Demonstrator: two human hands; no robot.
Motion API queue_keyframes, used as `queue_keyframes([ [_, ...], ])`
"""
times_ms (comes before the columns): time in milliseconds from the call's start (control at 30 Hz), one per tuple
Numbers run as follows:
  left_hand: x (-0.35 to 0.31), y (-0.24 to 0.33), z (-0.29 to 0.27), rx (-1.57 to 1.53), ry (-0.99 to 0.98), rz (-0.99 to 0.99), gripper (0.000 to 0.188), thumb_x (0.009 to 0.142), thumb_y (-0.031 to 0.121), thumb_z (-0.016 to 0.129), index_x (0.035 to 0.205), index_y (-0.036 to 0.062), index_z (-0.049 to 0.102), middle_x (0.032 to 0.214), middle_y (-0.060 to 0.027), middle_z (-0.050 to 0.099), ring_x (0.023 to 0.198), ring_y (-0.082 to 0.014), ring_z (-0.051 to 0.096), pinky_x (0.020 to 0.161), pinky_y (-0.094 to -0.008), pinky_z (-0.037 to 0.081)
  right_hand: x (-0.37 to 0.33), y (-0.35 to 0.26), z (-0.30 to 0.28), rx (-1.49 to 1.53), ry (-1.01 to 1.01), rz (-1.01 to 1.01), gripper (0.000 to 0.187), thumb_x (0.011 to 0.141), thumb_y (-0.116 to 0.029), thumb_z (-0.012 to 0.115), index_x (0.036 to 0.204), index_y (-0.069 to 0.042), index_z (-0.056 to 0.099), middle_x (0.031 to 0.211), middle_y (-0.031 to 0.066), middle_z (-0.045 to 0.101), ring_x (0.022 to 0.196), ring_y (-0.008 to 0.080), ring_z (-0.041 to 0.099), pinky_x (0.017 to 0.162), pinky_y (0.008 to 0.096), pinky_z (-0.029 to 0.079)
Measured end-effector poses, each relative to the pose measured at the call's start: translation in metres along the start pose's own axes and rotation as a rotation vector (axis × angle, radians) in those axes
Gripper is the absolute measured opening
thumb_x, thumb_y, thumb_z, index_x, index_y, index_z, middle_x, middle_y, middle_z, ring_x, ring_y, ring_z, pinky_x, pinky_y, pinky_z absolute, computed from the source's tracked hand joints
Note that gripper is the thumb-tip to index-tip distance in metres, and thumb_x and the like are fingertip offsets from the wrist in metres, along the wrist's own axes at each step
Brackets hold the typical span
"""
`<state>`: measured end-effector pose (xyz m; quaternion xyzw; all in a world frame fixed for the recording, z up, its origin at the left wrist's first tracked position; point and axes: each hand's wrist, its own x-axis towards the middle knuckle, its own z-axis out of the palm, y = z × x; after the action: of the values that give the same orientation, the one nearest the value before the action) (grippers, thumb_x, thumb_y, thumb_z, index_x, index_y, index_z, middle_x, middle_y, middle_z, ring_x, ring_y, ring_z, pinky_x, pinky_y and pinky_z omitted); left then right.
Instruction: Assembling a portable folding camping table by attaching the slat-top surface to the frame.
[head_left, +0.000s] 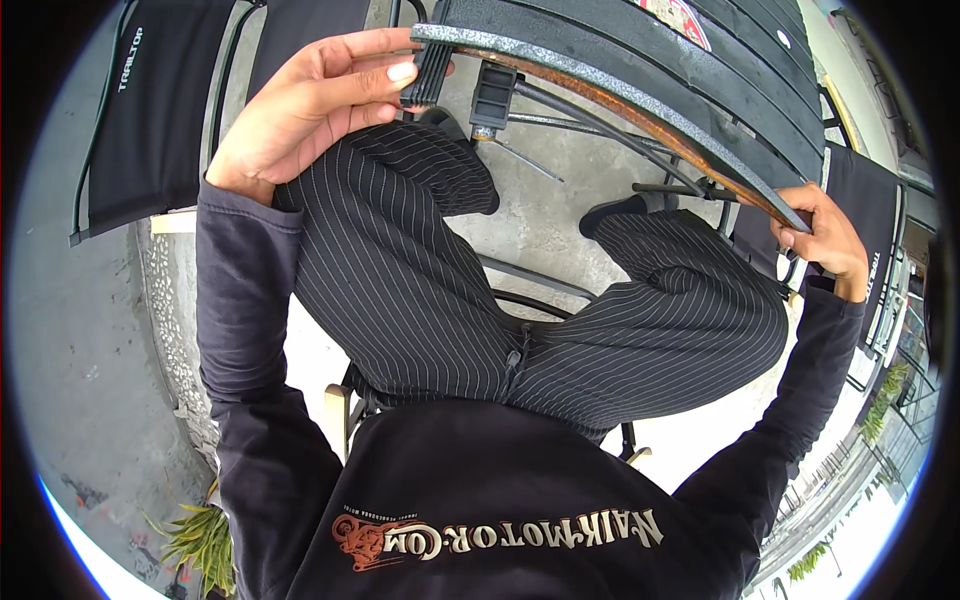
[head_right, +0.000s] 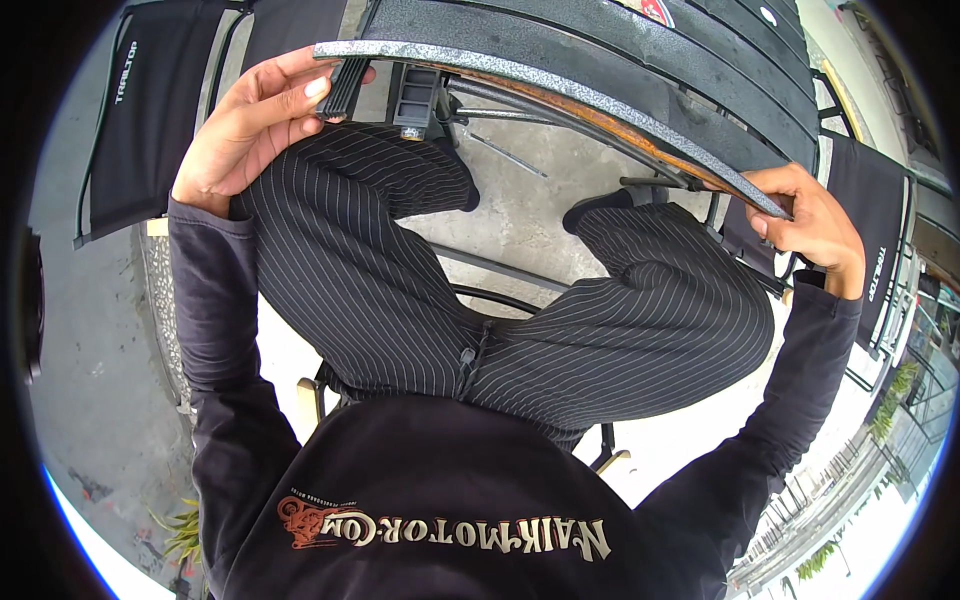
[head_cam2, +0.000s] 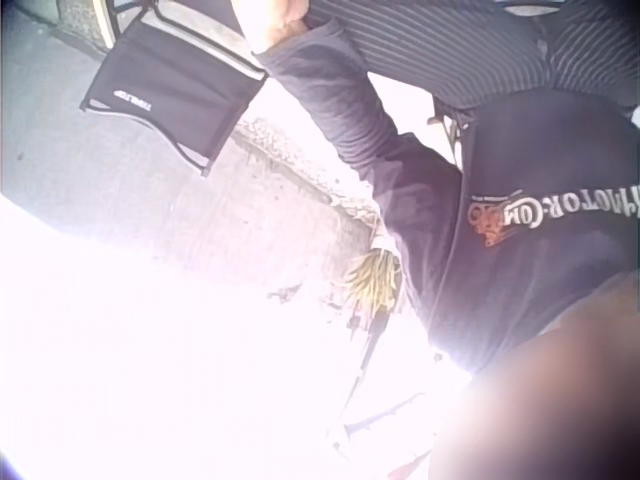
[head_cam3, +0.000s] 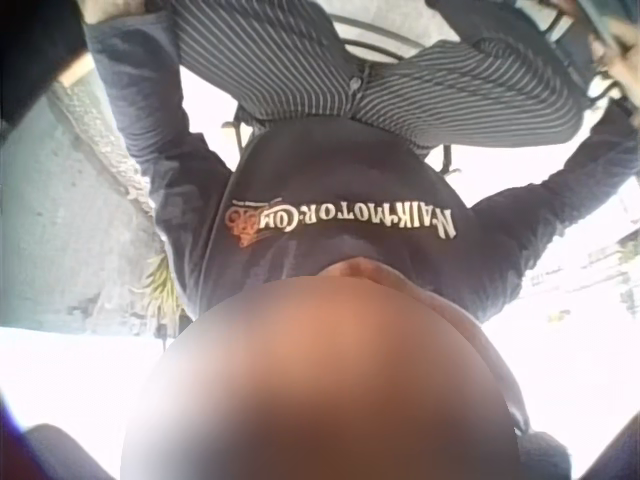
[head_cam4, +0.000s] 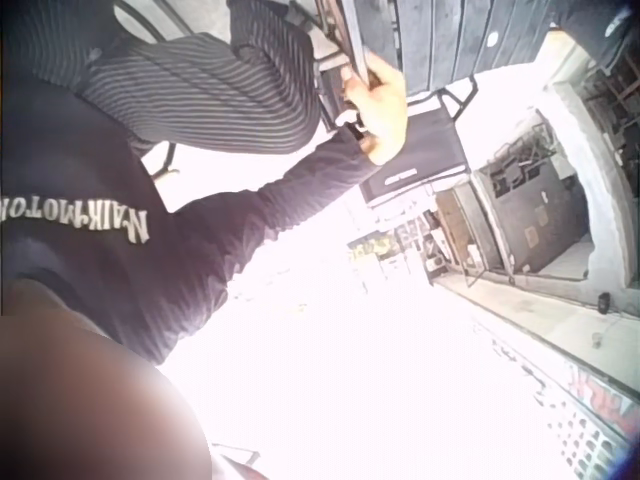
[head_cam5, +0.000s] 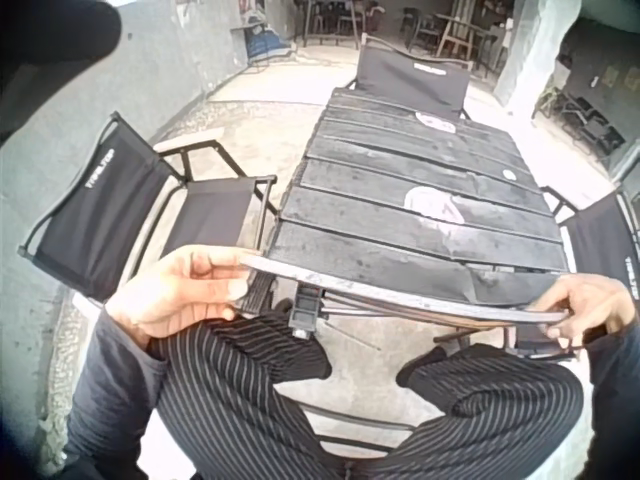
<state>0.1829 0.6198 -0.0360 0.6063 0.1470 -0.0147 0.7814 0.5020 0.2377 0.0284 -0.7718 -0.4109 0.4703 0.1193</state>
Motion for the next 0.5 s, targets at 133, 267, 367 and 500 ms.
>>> queue_keyframes([
  [133,0.002,-0.002,-0.003,0.051,0.014,-0.004,0.041,0.097,0.010,0.056,0.136,0.0012,0.048,0.115,-0.0092,0.065,0.082,-0.0037,0.063,0.074,-0.0154,0.056,-0.012,-0.014,0.007,0.014,0.022,0.020,0.060,0.060,-0.009,0.061,0.118,0.005,0.064,0.061,-0.0011,0.044,0.054,0.0046,0.035,0.048,0.0239,0.028],
  [267,0.000,0.001,-0.004,-0.058,-0.002,-0.016,0.041,0.097,0.009,0.055,0.136,0.0009,0.048,0.113,-0.0077,0.065,0.079,-0.0036,0.062,0.073,-0.0155,0.056,-0.015,-0.023,0.017,-0.094,0.165,-0.041,0.061,0.057,-0.007,0.062,0.118,0.004,0.064,0.068,0.0067,0.057,0.056,0.0075,0.046,0.054,0.0229,0.038],
  [367,0.000,-0.001,-0.008,-0.112,-0.037,0.015,0.041,0.097,0.008,0.054,0.137,0.0006,0.047,0.110,-0.0059,0.066,0.077,-0.0038,0.062,0.074,-0.0161,0.057,-0.014,-0.024,0.027,-0.275,0.361,-0.325,0.062,0.055,-0.007,0.061,0.116,0.003,0.065,0.075,0.0132,0.063,0.061,0.0134,0.057,0.061,0.0238,0.044],
  [500,-0.002,0.003,0.003,-0.090,0.049,-0.020,0.039,0.098,0.010,0.053,0.136,0.0004,0.048,0.105,-0.0037,0.066,0.079,-0.0047,0.063,0.077,-0.0182,0.058,-0.017,-0.033,0.034,-0.281,0.435,-0.266,0.064,0.051,-0.008,0.060,0.114,0.001,0.065,0.075,0.0148,0.061,0.063,0.0211,0.059,0.063,0.0258,0.044],
])
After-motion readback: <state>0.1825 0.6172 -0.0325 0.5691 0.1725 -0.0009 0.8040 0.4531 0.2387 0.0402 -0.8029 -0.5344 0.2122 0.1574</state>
